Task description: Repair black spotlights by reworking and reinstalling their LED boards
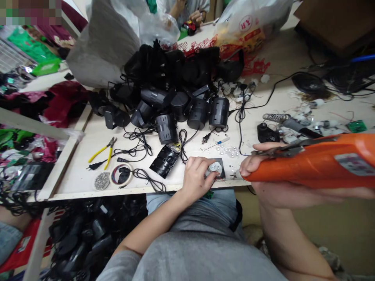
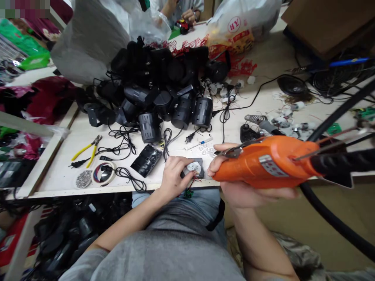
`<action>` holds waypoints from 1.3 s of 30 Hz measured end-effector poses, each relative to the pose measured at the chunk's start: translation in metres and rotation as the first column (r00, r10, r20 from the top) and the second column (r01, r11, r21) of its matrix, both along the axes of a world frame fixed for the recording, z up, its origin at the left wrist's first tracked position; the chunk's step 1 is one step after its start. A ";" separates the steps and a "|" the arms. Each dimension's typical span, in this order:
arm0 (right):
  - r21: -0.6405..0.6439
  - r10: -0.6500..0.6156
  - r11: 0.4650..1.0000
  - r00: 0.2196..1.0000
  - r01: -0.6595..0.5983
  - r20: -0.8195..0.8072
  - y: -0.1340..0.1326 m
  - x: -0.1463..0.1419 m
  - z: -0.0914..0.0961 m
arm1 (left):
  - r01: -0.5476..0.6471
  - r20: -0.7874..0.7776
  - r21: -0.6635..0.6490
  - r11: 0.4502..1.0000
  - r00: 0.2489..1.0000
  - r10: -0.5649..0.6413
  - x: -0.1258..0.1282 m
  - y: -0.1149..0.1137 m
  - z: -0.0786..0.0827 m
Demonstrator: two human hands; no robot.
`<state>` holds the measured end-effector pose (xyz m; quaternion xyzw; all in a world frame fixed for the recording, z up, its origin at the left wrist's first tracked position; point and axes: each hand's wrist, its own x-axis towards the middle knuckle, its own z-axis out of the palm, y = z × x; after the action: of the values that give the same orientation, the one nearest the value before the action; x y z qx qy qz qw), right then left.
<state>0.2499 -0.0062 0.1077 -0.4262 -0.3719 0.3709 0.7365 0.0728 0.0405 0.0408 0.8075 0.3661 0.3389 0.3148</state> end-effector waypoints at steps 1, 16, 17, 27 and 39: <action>0.030 -0.012 1.000 0.999 0.011 0.037 0.004 -0.003 0.004 | -0.014 -0.014 0.014 1.000 1.000 0.014 0.001 -0.001 -0.001; -0.007 -0.076 0.997 0.995 0.077 0.072 0.024 -0.013 0.005 | 0.038 -0.266 0.061 0.997 0.964 -0.020 0.002 0.001 0.004; -0.008 -0.084 0.996 0.995 0.084 0.060 0.024 -0.013 0.002 | 0.033 -0.249 0.075 0.997 0.968 -0.013 0.002 0.000 0.001; 0.054 -0.042 0.998 0.999 0.042 0.005 0.011 -0.024 -0.013 | -0.031 -0.065 -0.026 0.999 0.997 0.029 -0.005 0.011 -0.005; -0.025 0.038 0.999 0.999 -0.038 0.005 0.012 -0.023 -0.002 | 0.010 0.154 -0.255 0.967 0.988 0.030 0.000 0.007 -0.002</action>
<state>0.2269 0.0056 0.1058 -0.4293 -0.3772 0.3883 0.7230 0.0730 0.0478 0.0391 0.7293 0.3847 0.3531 0.4421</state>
